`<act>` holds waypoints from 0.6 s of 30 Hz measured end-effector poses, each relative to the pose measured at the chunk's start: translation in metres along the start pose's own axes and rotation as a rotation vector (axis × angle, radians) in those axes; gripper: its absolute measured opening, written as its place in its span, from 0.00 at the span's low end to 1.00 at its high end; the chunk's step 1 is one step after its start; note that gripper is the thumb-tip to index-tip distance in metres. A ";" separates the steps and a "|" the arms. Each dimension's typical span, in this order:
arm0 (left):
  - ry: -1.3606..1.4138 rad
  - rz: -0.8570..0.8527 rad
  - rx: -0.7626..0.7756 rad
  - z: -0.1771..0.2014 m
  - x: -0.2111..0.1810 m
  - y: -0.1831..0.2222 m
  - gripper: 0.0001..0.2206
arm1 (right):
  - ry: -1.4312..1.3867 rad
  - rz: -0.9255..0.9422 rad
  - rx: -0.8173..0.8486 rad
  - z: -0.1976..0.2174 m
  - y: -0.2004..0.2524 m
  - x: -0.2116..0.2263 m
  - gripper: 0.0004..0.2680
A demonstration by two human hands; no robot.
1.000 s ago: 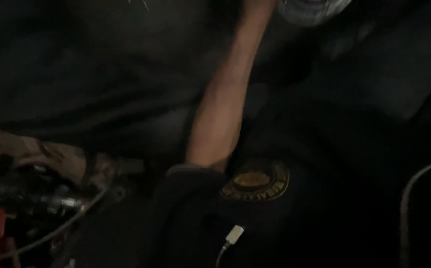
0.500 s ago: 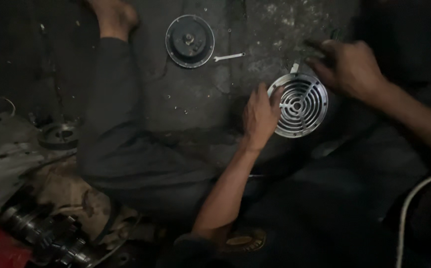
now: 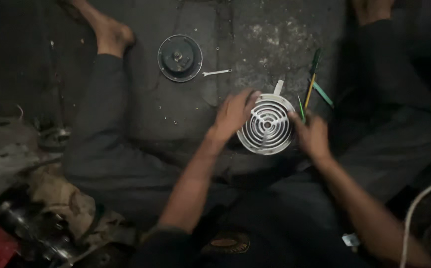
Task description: The person sits on the floor and uses a green-handled screwdriver to scrape and clean the surface of a circular metal part with concentric ridges. They repeatedly scrape the ridges, rotate the part, and occasionally pick up small metal pieces from the floor.
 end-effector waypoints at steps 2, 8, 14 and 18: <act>-0.042 -0.082 0.202 0.005 -0.003 -0.024 0.26 | -0.146 -0.188 0.019 -0.016 0.039 -0.005 0.18; -0.054 -0.062 0.467 -0.003 -0.010 -0.036 0.33 | -0.380 -0.448 0.197 -0.045 0.087 0.003 0.16; 0.146 0.034 0.358 0.000 0.002 -0.021 0.36 | -0.576 -0.538 0.174 -0.044 0.077 0.002 0.13; 0.140 0.111 0.273 0.003 0.019 -0.013 0.37 | -0.721 -0.433 0.130 -0.048 0.065 -0.007 0.12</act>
Point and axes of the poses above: each hand's wrist, its own y-axis away from the middle knuckle, its own z-axis out of the back of the hand, x = y × z, the point moved 3 cm from there along -y, towards the middle knuckle, and after that the axes turned 12 degrees about x, right-handed, at the moved point
